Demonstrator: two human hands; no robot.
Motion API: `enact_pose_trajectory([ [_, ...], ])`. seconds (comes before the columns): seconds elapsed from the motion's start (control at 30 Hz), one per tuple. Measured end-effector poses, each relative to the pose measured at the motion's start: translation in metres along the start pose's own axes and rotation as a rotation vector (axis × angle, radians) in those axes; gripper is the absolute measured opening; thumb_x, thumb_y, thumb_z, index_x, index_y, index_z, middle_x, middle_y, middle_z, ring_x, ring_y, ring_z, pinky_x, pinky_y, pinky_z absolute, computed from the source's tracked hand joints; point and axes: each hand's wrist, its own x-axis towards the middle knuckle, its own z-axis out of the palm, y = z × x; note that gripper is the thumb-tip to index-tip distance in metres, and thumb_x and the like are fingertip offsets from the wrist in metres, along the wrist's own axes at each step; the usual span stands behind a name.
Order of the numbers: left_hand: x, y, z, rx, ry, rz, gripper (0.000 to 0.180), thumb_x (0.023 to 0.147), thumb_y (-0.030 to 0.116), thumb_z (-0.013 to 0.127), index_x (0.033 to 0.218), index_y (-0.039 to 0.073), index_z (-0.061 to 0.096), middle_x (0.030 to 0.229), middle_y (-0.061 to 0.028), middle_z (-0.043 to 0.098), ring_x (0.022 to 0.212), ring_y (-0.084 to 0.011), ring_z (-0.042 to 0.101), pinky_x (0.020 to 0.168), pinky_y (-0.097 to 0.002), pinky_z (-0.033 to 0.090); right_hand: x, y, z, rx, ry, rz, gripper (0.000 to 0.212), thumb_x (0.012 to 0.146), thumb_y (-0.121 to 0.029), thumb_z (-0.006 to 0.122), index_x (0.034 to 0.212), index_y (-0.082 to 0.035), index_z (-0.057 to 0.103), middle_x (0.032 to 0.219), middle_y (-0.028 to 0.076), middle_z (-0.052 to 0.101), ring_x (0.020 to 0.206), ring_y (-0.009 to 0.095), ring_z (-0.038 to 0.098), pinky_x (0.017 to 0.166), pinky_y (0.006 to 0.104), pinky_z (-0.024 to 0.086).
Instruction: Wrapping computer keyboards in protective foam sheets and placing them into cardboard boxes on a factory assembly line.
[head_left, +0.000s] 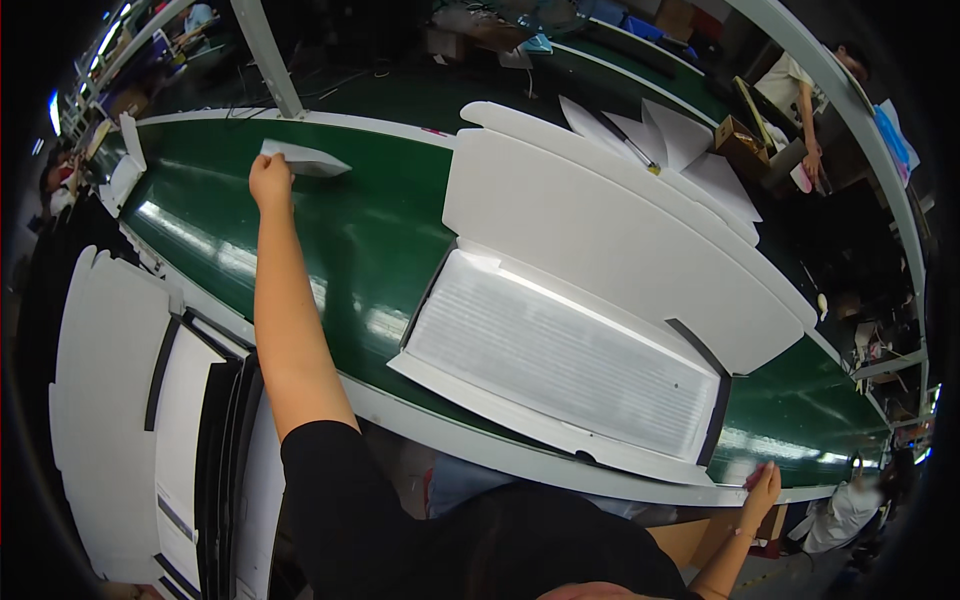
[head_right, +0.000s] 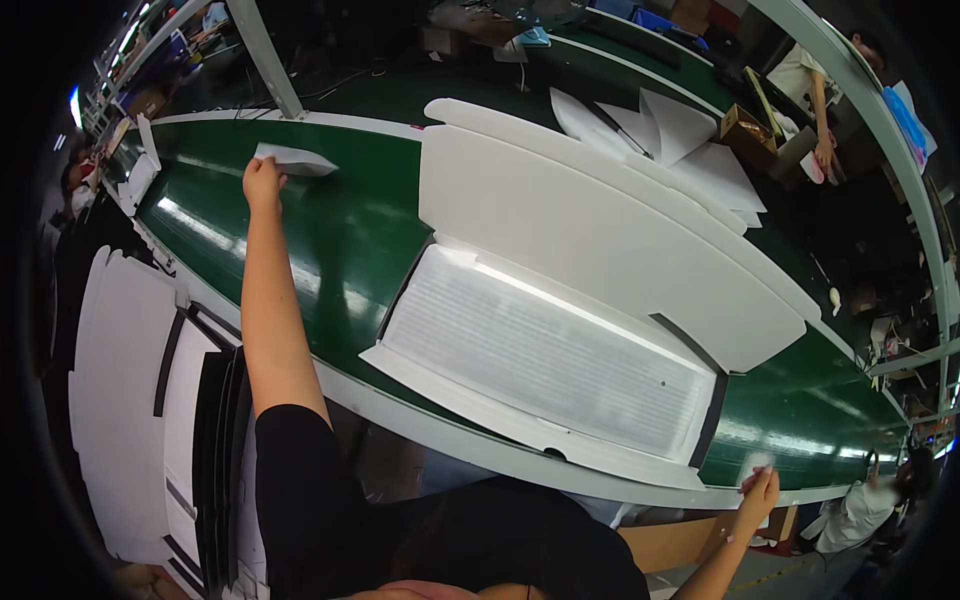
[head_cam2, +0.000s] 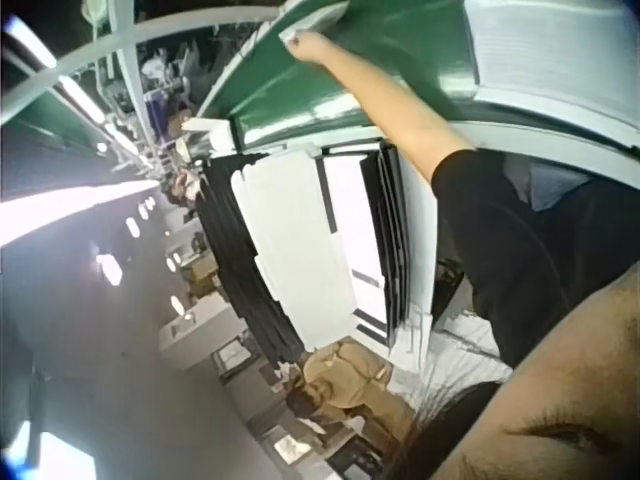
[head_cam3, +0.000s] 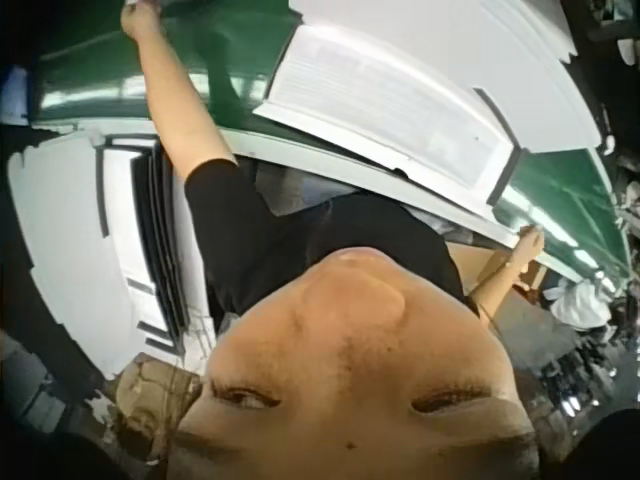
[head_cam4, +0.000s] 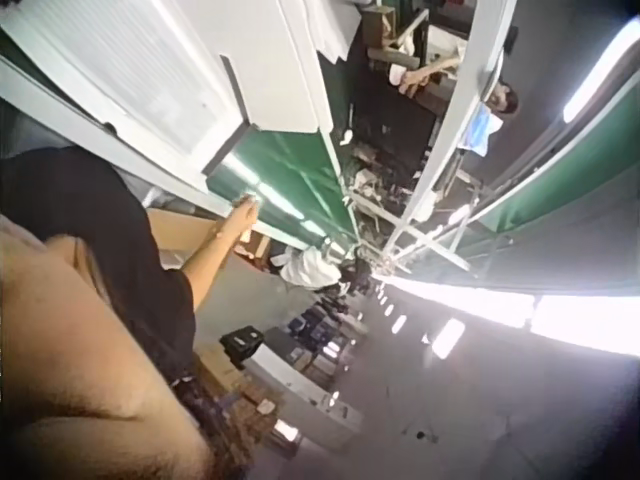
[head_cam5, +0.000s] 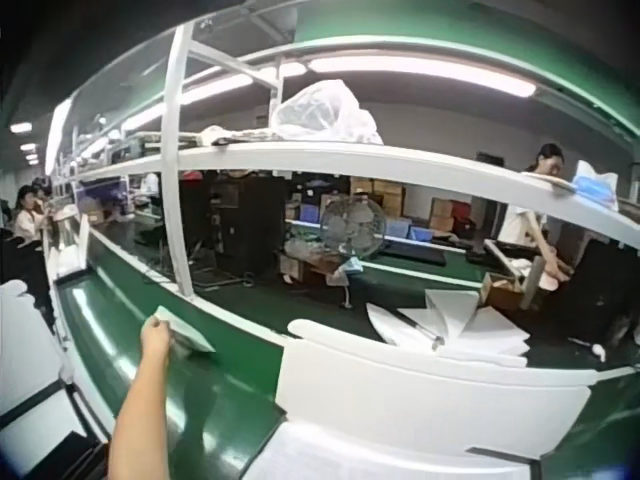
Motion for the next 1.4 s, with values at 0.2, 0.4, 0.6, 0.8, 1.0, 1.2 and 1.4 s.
enact_pose_trajectory([
  [0.2,-0.111,0.133,-0.012,-0.037,0.006,0.342,0.015,0.083,0.014,0.046,0.085,0.002,0.054,0.078,-0.0069,0.056,0.072,-0.0112,0.050,0.066,-0.0198,0.040,0.005,-0.068,0.065,0.270,-0.294,-0.259,0.021,0.089,-0.014,0.042,0.078,-0.001,0.055,0.059,0.003,0.048,0.051,0.009,0.043,0.049,0.0200,0.037],
  [0.4,-0.252,0.207,-0.013,-0.464,-0.500,0.186,0.013,0.086,0.012,0.043,0.090,0.004,0.053,0.084,-0.0044,0.054,0.076,-0.0100,0.047,0.072,-0.0192,0.036,-0.028,-0.134,0.094,0.535,-0.689,-0.521,0.008,0.078,0.000,0.050,0.074,0.001,0.057,0.069,0.007,0.055,0.060,0.014,0.050,0.060,0.0223,0.041],
  [0.6,-0.417,0.234,0.025,-0.440,-0.928,0.027,0.013,0.086,0.011,0.044,0.093,0.005,0.053,0.084,-0.0042,0.054,0.079,-0.0091,0.046,0.074,-0.0203,0.035,-0.060,-0.155,0.111,1.003,-1.145,-0.377,0.061,0.079,-0.018,0.059,0.131,-0.003,0.030,0.124,0.017,0.041,0.113,0.027,0.042,0.088,0.0351,0.039],
  [0.8,-0.489,0.230,0.059,-0.398,-1.001,0.281,0.021,0.083,0.007,0.045,0.103,0.004,0.048,0.098,-0.0095,0.055,0.094,-0.0167,0.049,0.084,-0.0267,0.037,-0.060,-0.121,0.086,1.080,-0.955,-0.108,0.050,0.081,-0.012,0.056,0.125,0.001,0.037,0.115,0.015,0.049,0.105,0.023,0.047,0.091,0.0336,0.037],
  [1.0,-0.549,0.183,0.050,-0.149,-0.917,1.154,0.041,0.073,-0.001,0.054,0.113,0.001,0.045,0.123,-0.0153,0.045,0.111,-0.0261,0.045,0.093,-0.0353,0.036,-0.040,-0.092,0.064,1.108,-0.617,-0.097,0.039,0.080,-0.003,0.054,0.118,0.002,0.043,0.107,0.014,0.054,0.097,0.019,0.052,0.088,0.0305,0.040],
  [1.2,-0.600,0.155,0.067,-0.129,-0.962,0.851,0.043,0.073,0.002,0.057,0.115,0.001,0.047,0.113,-0.0142,0.053,0.105,-0.0276,0.050,0.090,-0.0342,0.039,-0.039,-0.078,0.056,1.060,-0.607,-0.138,0.041,0.079,-0.002,0.055,0.119,0.002,0.043,0.107,0.014,0.054,0.097,0.019,0.051,0.087,0.0300,0.040],
  [1.4,-0.591,0.137,0.062,-0.243,-1.179,0.365,0.043,0.073,0.002,0.059,0.115,0.001,0.048,0.109,-0.0141,0.055,0.100,-0.0249,0.052,0.088,-0.0323,0.039,-0.037,-0.062,0.061,1.036,-0.745,-0.124,0.045,0.077,0.000,0.055,0.120,0.001,0.042,0.107,0.013,0.054,0.097,0.020,0.051,0.086,0.0304,0.040],
])
